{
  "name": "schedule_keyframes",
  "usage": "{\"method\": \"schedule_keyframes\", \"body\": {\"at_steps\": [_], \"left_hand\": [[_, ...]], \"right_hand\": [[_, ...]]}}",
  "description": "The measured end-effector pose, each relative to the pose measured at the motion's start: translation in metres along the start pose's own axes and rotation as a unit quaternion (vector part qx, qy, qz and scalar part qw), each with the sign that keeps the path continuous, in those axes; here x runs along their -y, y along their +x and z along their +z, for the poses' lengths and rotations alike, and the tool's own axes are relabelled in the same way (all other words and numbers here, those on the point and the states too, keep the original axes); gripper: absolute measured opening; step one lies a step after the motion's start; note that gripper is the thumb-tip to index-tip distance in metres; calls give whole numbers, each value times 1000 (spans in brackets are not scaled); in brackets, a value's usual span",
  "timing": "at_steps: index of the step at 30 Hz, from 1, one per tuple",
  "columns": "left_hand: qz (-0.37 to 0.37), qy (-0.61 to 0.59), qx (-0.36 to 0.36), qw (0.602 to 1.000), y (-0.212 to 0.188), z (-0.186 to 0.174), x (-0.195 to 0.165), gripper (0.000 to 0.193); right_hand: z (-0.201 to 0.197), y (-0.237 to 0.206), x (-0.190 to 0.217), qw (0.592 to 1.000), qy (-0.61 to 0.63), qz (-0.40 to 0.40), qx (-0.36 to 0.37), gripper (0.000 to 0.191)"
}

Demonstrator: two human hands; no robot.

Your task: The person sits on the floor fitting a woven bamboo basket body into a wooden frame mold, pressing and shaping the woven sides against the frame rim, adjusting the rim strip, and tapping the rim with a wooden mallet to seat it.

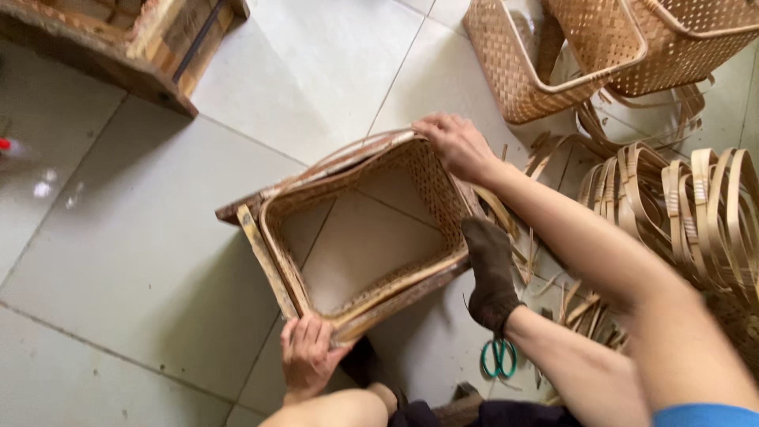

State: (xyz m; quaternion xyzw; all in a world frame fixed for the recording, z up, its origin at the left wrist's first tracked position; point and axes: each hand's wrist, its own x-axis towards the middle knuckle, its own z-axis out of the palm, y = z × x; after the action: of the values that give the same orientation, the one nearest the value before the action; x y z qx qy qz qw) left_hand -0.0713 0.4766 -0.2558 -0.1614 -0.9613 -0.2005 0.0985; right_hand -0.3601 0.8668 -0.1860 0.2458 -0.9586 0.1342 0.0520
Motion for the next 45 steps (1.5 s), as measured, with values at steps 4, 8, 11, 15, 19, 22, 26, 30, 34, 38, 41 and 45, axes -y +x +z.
{"method": "schedule_keyframes", "body": {"at_steps": [4, 8, 11, 15, 19, 22, 26, 30, 34, 38, 41, 45], "left_hand": [[3, -1, 3, 1000, 1, 2, 3, 55], [-1, -7, 14, 1000, -1, 8, 5, 55], [-19, -13, 49, 999, -4, 13, 6, 58], [-23, -7, 27, 999, -6, 17, 6, 58], [-24, -8, 36, 999, -3, 19, 8, 52], [-14, 0, 15, 1000, 1, 13, 5, 49], [-55, -42, 127, 990, 28, -10, -5, 59], [77, -64, -97, 990, 135, -6, -8, 66], [47, -60, -99, 992, 253, 28, -2, 75], [-11, -34, -31, 999, 277, 50, -13, 68], [-1, 3, -103, 995, 274, 57, -18, 58], [-14, 25, -93, 995, 279, 66, -17, 43]], "right_hand": [[11, 40, -39, 981, -176, -87, -8, 24], [2, 34, -60, 925, -310, -109, 191, 19], [-19, 7, -70, 826, -394, -91, 392, 26], [-28, -5, -60, 872, -369, 19, 322, 36], [30, 58, 3, 989, -85, -105, -54, 35], [74, 96, 52, 989, -19, -118, -83, 24], [82, 84, 81, 992, 47, -75, -91, 10], [64, 64, 86, 989, 76, -67, -110, 7], [62, 64, 95, 988, 69, -57, -127, 13], [55, 57, 96, 991, 59, -55, -110, 24], [29, 38, 79, 988, 124, 16, -88, 26], [-14, -10, 32, 969, 129, 207, 20, 30]]}}
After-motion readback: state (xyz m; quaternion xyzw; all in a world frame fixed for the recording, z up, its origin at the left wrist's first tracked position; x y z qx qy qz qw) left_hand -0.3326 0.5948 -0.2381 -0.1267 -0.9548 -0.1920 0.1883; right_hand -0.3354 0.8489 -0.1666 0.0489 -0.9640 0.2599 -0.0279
